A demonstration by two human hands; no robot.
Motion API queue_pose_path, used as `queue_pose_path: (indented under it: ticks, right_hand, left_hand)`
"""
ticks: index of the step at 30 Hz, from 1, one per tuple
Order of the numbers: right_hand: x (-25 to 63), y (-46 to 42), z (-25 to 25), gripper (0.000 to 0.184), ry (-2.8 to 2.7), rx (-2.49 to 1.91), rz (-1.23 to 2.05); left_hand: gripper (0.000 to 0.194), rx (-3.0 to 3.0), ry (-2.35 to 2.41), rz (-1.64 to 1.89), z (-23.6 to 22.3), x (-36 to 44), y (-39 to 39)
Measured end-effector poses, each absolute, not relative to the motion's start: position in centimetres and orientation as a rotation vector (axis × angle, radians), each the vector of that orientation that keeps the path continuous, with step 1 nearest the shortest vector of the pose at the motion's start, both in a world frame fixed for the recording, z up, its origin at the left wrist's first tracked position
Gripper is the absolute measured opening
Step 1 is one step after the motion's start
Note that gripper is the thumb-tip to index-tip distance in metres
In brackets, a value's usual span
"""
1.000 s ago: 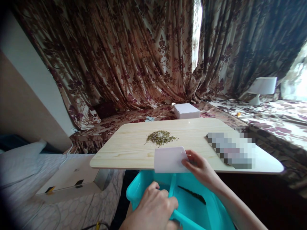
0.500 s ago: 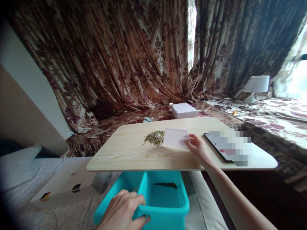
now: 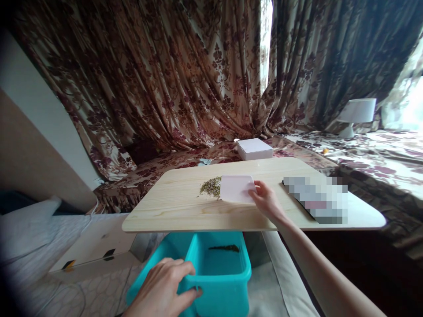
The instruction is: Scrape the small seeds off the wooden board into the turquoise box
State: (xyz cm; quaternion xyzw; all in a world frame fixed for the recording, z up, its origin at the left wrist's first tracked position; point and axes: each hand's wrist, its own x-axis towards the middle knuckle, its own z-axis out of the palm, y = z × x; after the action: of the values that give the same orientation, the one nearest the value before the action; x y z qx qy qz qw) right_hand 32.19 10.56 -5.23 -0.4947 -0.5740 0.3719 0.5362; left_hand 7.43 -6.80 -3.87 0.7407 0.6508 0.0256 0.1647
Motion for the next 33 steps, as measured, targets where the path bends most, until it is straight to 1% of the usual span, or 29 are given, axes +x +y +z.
queue_pose_path:
  ticks: [8, 14, 19, 28, 33]
  right_hand:
    - [33.0, 9.3, -4.8, 0.020, -1.367, -1.152, 0.872]
    - [32.9, 10.2, -5.5, 0.022, -1.364, -1.143, 0.867]
    - [32.3, 10.2, -5.4, 0.018, -1.408, -1.173, 0.851]
    - [32.0, 10.4, -5.1, 0.020, -1.360, -1.183, 0.879]
    - [31.6, 10.7, -5.2, 0.019, -1.376, -1.207, 0.872]
  left_hand:
    - [0.013, 2.104, 1.853, 0.083, -3.6, 7.6, -6.9]
    - [0.013, 2.109, 1.861, 0.083, -3.5, 7.6, -6.9]
    - [0.015, 2.101, 1.845, 0.087, -3.9, 7.4, -6.8]
    - [0.015, 2.115, 1.816, 0.141, -4.2, 7.1, -6.9]
    - [0.015, 2.103, 1.812, 0.103, -4.1, 7.1, -6.6]
